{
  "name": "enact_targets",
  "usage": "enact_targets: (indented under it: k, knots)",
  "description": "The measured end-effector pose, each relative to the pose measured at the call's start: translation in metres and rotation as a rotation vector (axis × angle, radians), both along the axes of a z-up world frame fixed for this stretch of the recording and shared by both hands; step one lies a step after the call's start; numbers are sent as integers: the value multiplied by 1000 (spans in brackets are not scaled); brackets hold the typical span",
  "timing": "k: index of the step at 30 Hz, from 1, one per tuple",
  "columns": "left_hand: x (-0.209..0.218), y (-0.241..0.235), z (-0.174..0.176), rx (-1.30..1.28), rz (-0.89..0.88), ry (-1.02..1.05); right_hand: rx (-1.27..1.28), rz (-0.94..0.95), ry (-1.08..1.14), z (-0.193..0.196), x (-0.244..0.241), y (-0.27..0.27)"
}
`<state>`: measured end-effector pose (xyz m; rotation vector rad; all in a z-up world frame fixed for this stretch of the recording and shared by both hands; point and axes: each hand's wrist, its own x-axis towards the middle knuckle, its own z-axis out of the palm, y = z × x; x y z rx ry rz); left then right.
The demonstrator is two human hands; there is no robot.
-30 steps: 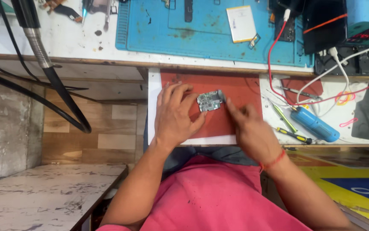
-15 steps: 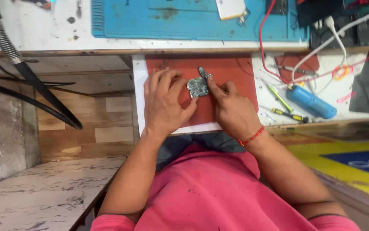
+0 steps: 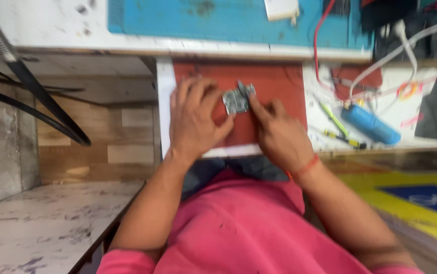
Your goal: The person scrapes a small circuit board with a metal tool, then uses a heat gun to apply heat to the board. The person holds the board steady with one hand while operating the tools with the other.
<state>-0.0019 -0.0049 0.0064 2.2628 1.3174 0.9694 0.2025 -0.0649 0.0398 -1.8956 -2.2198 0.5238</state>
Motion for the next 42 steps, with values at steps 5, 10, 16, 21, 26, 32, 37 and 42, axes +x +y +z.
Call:
enact_targets:
  k: [5,10,16,21,26,32,37,42]
  knots:
    - [5,11,4,-12,-16,5,38,1,2,1,1,6]
    - [2,-3,1,-23,-6,-1,0,-9,-7,-6,5,-4]
    - [2,4,2,-52,-37,31,67,15,4,-3,14,4]
    - [4,3,-5,-10,-19,21,33,28,0,-3,11,7]
    - [3,1,-2,-48,13,60,82,144,-8,-2,4,13]
    - [4,4,4,-88,14,61,98,189,31,-3,10,20]
    - [6,4,4,-108,27,48,89,150,-23,-6,5,17]
    - [6,5,4,-95,20,57,91,83,-55,-5,7,16]
